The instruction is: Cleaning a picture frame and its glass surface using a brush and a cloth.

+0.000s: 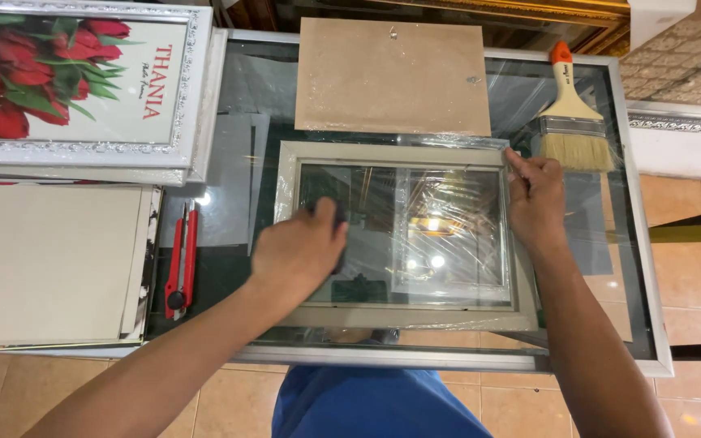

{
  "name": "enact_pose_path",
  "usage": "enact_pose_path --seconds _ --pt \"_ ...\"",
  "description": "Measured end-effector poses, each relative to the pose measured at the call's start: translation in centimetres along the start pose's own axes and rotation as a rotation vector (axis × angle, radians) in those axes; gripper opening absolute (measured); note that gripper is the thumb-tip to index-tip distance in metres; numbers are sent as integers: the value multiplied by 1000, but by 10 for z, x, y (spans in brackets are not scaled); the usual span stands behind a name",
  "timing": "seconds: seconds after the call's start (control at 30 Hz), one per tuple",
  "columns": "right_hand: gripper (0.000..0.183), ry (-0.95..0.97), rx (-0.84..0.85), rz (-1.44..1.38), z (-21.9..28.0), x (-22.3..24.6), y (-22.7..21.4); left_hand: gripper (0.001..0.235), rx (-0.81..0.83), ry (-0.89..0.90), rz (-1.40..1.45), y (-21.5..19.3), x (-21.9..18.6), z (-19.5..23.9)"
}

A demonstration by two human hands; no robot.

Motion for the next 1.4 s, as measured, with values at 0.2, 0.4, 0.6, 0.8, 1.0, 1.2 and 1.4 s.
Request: enact_pose_path --seconds 0.2,0.4,0.6,0.8,1.0,1.2,1.4 --pt "44 39 -30 27 0 -4 2 39 -73 -72 -4 0 2 7" --pt "46 22 -30 33 1 -8 1 31 -120 186 244 41 -138 -12" --pt "45 -20 -21 27 1 -14 1 37 -388 426 287 55 -202 -13" --pt "45 36 18 18 0 -4 0 38 -167 269 179 32 -80 2" --pt "44 48 -18 -12 -3 6 -2 41 -277 -15 -119 9 37 20" --pt "44 11 -33 21 -2 -1 -1 36 -245 108 83 36 -58 14" --pt "45 -45 -65 38 1 -9 2 34 -438 483 279 53 -202 32"
Point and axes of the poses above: each hand's wrist, its own z-axis away from the middle knuckle, its own y-axis out of the palm, x = y × z, the point moved 6 cm from there along -z, towards the middle knuckle, and after that the axes turned 14 degrees about -y, right-handed, at the moved point
